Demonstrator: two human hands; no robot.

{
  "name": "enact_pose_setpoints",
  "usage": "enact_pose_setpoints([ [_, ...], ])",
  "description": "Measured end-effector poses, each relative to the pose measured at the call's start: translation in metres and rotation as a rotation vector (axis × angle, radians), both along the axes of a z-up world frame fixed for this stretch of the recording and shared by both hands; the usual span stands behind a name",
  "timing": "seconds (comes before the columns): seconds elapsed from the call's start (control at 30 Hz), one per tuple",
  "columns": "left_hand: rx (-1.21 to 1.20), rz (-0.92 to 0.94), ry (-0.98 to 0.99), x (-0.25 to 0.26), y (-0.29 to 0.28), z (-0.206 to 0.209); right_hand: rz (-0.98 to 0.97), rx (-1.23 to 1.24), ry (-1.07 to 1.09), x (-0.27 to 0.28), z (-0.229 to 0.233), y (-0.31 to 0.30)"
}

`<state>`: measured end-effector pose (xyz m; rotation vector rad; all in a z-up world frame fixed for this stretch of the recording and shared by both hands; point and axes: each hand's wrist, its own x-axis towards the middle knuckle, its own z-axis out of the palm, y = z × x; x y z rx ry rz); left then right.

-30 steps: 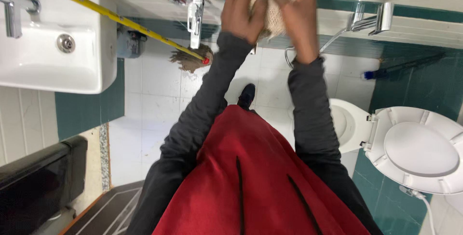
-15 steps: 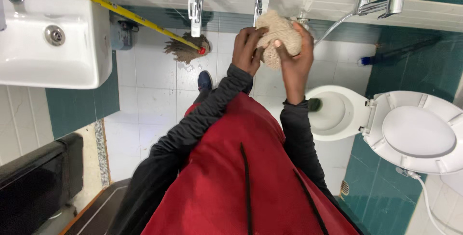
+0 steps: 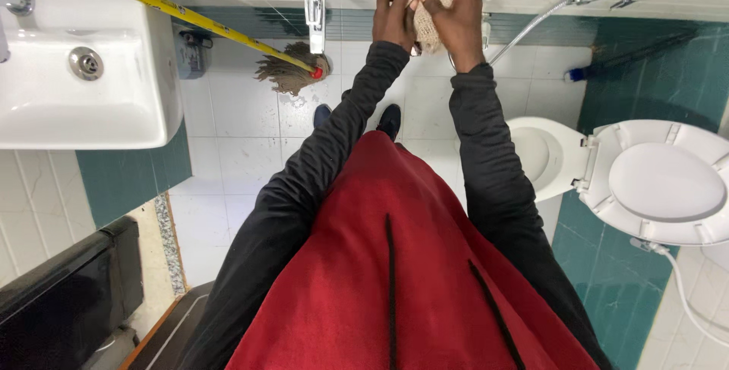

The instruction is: The person wipes a bathroom sink faucet and multiple wall-mounted water fixtures using a cloth, moving their hands around the base and handles of each fixture.

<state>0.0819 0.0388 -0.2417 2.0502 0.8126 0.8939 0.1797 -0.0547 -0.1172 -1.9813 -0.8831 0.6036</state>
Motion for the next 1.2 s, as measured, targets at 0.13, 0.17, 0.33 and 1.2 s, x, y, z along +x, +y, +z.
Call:
enact_pose_setpoints([
  [0.13, -0.115, -0.13, -0.064, -0.022, -0.004, 0.003, -0.045, 0.307, -0.177, -0.038, 0.001, -0.013],
  [0.17, -0.155, -0.182, -0.069, -0.03, -0.01, 0.007, -0.08, 0.305, -0.207, -0.047, 0.002, -0.02],
  [0.33, -0.188, -0.211, 0.035, -0.07, -0.043, 0.038, -0.105, 0.102, 0.007, -0.073, 0.007, -0.057],
  [1.2, -0.243, -0.265, 0.137, -0.098, -0.057, 0.064, -0.081, 0.033, 0.012, -0.102, 0.023, -0.077],
])
